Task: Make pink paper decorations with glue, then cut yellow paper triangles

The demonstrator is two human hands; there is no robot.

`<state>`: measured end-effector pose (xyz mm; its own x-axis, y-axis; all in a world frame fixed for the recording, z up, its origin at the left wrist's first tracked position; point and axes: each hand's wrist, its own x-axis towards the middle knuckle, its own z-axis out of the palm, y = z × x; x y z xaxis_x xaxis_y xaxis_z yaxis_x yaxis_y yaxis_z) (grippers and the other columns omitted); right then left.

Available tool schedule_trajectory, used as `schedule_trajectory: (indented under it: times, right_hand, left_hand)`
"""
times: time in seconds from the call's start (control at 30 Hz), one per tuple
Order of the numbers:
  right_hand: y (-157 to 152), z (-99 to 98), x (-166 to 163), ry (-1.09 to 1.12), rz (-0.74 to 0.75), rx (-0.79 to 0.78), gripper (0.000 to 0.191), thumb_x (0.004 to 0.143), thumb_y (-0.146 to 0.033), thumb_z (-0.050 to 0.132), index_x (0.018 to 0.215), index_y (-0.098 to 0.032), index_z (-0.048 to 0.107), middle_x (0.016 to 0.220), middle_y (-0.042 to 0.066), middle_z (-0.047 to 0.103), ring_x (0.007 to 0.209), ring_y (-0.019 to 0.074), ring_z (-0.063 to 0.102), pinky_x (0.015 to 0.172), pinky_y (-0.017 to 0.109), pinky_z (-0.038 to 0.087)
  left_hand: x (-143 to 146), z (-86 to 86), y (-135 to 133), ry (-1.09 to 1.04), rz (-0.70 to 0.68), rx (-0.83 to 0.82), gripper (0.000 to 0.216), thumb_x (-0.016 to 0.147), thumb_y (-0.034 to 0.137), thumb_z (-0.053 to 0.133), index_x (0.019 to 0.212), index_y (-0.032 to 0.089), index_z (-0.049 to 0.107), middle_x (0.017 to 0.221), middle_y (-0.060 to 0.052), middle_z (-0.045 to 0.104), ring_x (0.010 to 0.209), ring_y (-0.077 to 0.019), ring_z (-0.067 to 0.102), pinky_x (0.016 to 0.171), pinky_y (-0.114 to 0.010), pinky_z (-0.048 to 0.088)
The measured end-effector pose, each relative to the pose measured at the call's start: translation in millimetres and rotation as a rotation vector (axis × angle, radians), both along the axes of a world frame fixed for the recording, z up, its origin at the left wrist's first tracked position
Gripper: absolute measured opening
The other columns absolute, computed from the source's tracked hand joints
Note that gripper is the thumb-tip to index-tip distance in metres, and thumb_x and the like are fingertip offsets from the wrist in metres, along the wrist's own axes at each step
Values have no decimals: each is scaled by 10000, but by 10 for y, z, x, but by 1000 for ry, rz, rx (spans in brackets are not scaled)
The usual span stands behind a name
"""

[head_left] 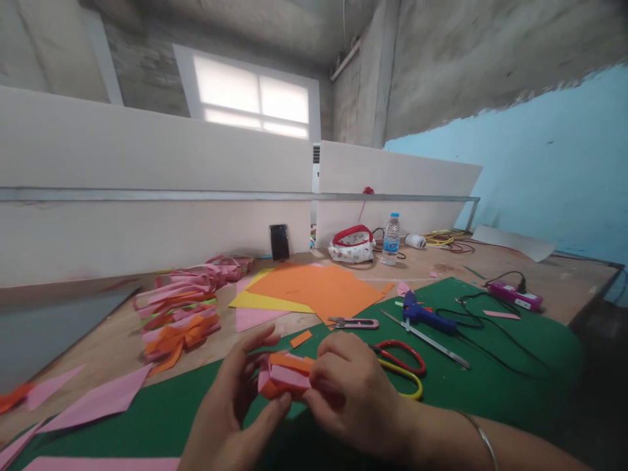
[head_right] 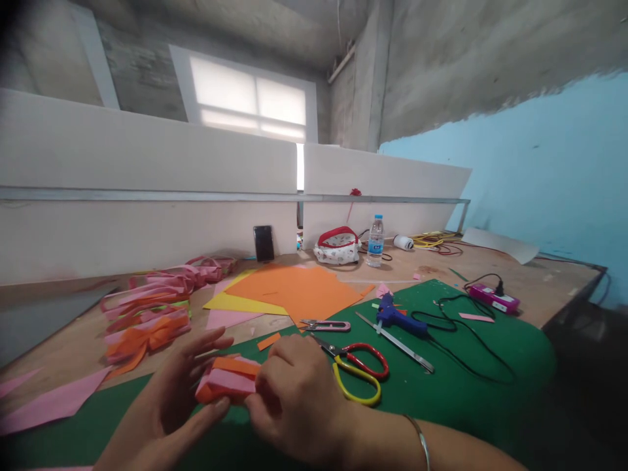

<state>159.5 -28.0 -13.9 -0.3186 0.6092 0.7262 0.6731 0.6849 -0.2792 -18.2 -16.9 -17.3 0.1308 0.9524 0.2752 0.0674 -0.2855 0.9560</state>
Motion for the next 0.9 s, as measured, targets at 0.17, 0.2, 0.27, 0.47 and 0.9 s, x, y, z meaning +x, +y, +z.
schedule_trajectory:
  times: [0.17,0.2,0.27,0.47,0.9]
  right_hand:
    - [9,47,59,26,23,-110,91,806,-184,546,730,-169,593,771,50,579,728,166,534,660,284,403]
    - [8,60,81,41,41,-154,110,838,-209,534,759,-172,601,790,51,585,750,167,539,678,284,412]
    - [2,75,121,52,66,-211,123,848,-290,572,839,-174,609,848,57,602,808,182,547,723,299,427]
    - [-6,74,131,55,64,-274,275,746,-181,621,1019,-152,624,866,57,619,780,187,546,731,329,428]
    - [60,341,-50,997,278,-1162,202,681,-285,727,843,-165,737,617,-17,524,556,89,473,504,196,423]
  left_hand:
    - [82,75,-36,-45,87,-97,534,639,438,745,1097,244,550,1051,-34,688,913,-228,675,776,-267,522]
    - [80,94,-27,-24,96,-130,506,641,451,739,1069,241,569,1022,-37,705,872,-231,686,737,-269,527]
    - [56,123,6,10,106,-194,456,655,469,720,1028,244,589,963,-40,730,796,-237,699,657,-278,531]
    - [4,120,102,28,81,-205,334,706,468,675,918,220,607,766,-25,731,693,-213,690,604,-264,509]
    - [58,-113,55,91,-39,-59,1164,401,211,817,1418,104,262,1486,-202,274,1384,-355,200,1140,-449,125]
